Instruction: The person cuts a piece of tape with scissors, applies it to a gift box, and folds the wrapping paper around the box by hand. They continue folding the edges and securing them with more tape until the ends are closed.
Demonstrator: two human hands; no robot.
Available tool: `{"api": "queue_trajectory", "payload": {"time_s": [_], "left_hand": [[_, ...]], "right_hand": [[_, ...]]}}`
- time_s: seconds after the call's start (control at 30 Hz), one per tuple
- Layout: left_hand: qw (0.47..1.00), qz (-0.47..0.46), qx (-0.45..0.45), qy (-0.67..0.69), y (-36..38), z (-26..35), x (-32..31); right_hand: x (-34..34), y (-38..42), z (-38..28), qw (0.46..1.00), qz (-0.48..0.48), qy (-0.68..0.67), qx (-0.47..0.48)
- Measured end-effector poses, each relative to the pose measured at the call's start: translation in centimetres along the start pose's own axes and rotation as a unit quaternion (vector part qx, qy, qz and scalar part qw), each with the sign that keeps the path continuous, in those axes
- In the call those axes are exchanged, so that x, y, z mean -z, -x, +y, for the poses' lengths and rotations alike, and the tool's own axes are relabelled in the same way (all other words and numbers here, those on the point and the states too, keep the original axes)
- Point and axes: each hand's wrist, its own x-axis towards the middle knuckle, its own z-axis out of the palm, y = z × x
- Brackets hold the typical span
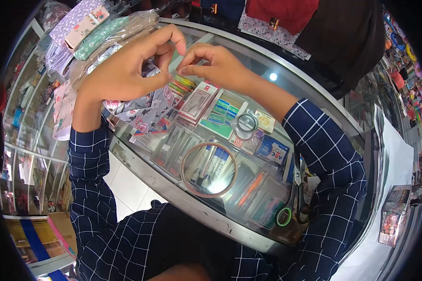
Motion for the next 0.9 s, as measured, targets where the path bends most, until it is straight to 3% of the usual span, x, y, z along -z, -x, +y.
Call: {"api": "queue_trajectory", "payload": {"time_s": [0.1,0.3,0.4,0.5,0.6,0.73,0.83,0.9], "left_hand": [[1.0,-0.001,-0.015,-0.006,-0.4,0.6,-0.3],[1.0,-0.003,-0.01,0.014,-0.3,0.1,-0.2],[1.0,-0.018,-0.01,0.023,-0.3,0.0,0.0],[0.997,-0.039,0.0,0.07,-0.3,-0.2,0.2],[0.992,-0.064,-0.005,0.111,-0.4,0.1,0.2],[0.989,-0.101,-0.041,0.098,-0.5,0.2,0.3],[0.987,-0.082,-0.101,0.091,0.0,-0.8,0.2],[0.986,-0.116,-0.035,0.112,0.5,-0.5,0.8]], "right_hand": [[-0.2,0.1,-0.2,0.999,-0.001,-0.02,0.026],[-1.0,-0.2,-0.6,0.992,-0.045,-0.113,-0.02],[-0.3,-0.4,-0.4,0.979,-0.112,-0.168,-0.038],[0.0,0.1,-0.7,0.987,-0.11,-0.117,-0.023],[-0.6,0.3,-0.9,0.99,-0.09,-0.109,-0.008],[-2.0,-0.2,0.4,0.995,-0.034,-0.049,0.082],[-2.9,-0.3,0.6,0.993,0.014,-0.018,0.112],[-3.4,-0.7,0.7,0.988,0.032,0.004,0.153]]}}
